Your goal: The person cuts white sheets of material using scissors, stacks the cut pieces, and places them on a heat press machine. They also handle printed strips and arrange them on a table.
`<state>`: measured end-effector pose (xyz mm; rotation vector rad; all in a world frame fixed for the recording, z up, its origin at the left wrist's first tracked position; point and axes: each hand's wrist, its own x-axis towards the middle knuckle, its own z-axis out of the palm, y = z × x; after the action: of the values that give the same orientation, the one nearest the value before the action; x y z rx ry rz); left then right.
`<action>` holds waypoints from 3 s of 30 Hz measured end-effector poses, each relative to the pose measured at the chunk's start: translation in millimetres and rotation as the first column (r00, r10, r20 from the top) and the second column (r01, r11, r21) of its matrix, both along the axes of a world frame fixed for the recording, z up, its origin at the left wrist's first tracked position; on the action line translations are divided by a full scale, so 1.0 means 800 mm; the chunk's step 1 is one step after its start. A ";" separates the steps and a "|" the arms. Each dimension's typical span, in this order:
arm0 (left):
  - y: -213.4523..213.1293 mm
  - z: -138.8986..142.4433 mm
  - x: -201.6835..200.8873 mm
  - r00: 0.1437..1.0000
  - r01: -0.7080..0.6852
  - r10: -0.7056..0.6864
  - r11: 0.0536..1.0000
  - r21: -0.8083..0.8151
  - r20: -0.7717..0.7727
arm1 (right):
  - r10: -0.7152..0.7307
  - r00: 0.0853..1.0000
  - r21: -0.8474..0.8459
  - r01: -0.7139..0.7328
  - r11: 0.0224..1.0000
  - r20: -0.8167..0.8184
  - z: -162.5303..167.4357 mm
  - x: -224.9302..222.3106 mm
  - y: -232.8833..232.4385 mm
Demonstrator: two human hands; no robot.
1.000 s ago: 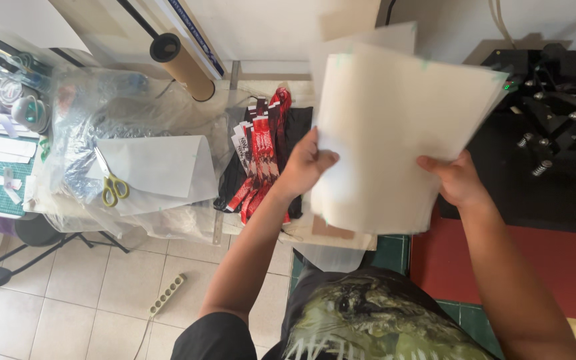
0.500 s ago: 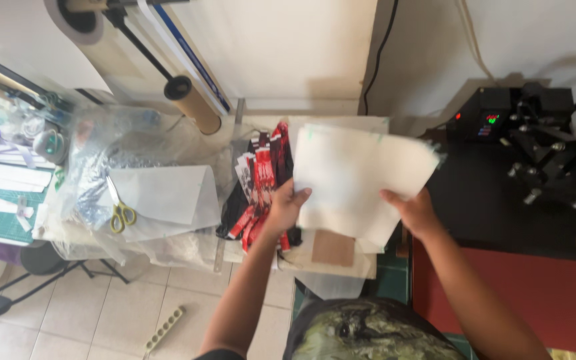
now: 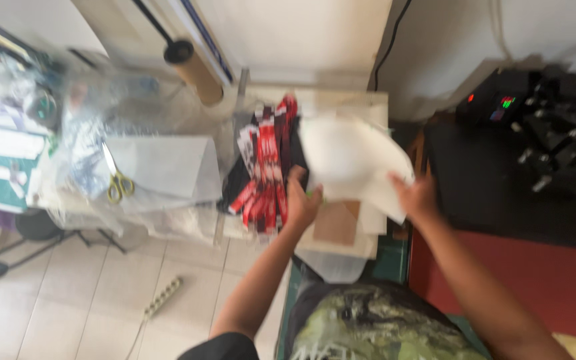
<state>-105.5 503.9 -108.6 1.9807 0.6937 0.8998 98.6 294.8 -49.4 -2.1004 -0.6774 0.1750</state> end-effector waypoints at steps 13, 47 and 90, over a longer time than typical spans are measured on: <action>-0.141 -0.102 -0.150 0.942 -0.307 0.053 0.542 -0.782 -0.333 | 0.349 0.853 0.759 0.080 0.646 -0.387 0.194 0.097 -0.066; -0.045 -0.006 0.017 0.737 0.146 -0.207 0.978 -0.147 -0.643 | -0.038 0.558 0.082 0.188 0.979 -0.829 -0.086 -0.083 -0.065; 0.474 0.161 -0.481 0.912 -0.326 0.136 0.813 -0.483 -0.387 | 0.409 0.819 0.197 -0.514 0.835 0.401 0.062 -0.311 0.505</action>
<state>-490.6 883.5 19.8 1.5572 1.2635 0.4214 -149.9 698.9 0.2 -1.6498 -1.3497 -0.0304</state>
